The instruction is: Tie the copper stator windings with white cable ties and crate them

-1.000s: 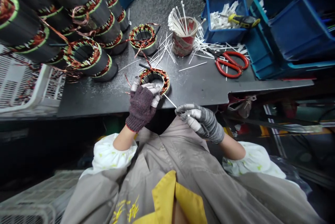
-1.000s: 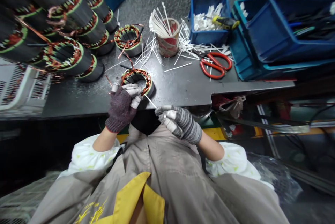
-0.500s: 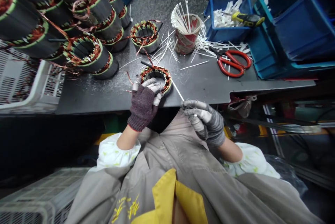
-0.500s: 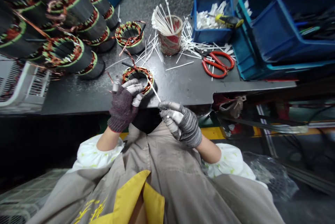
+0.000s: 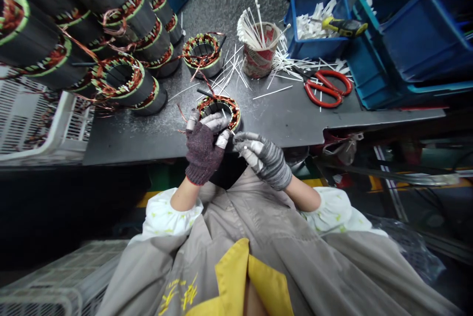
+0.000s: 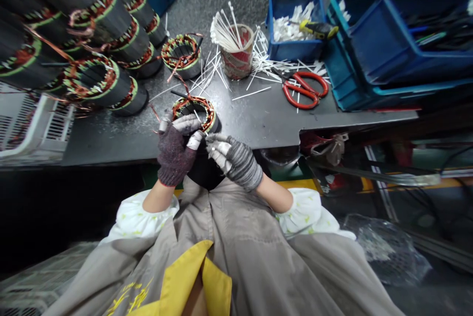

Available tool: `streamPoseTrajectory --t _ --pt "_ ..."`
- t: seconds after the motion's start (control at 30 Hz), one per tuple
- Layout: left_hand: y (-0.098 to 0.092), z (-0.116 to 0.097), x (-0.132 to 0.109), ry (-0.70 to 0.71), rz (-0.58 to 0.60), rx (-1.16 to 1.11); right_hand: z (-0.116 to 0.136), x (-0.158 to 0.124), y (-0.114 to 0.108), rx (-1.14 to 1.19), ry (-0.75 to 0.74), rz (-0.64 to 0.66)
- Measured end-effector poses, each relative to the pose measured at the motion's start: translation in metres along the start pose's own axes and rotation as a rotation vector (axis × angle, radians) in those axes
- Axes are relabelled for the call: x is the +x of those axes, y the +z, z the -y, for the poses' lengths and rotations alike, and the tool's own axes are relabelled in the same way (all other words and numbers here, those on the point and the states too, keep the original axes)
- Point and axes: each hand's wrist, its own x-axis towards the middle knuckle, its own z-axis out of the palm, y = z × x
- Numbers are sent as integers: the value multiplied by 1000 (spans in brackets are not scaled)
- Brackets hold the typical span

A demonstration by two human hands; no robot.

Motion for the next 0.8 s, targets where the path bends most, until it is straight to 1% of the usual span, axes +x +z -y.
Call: streamPoseTrajectory --t 0.07,0.13,0.2,0.23,0.3,0.4,0.5,0.6,0.7,0.8 --pt "3 -2 0 -75 -68 -47 -1 16 4 147 122 -49" --pt "7 -3 2 -105 -91 -72 -1 27 7 322 288 -88" --pt "8 -4 4 -75 -85 -74 -2 33 7 458 424 -109" --pt "9 -4 5 -52 -81 -67 -2 35 6 494 465 -113" --pt "8 -5 6 -12 -78 -42 -2 37 6 502 484 -119" --pt "6 -7 6 49 -76 -12 -4 40 9 405 425 -116" --pt "2 -9 4 86 -55 44 -10 44 10 258 347 -79" --pt "-2 -8 3 72 16 95 -19 48 3 47 188 -7" --pt "-4 -7 3 86 61 82 -22 51 -7 -219 15 98" --pt "-3 -8 3 77 77 84 -14 56 -13 -423 -49 165"
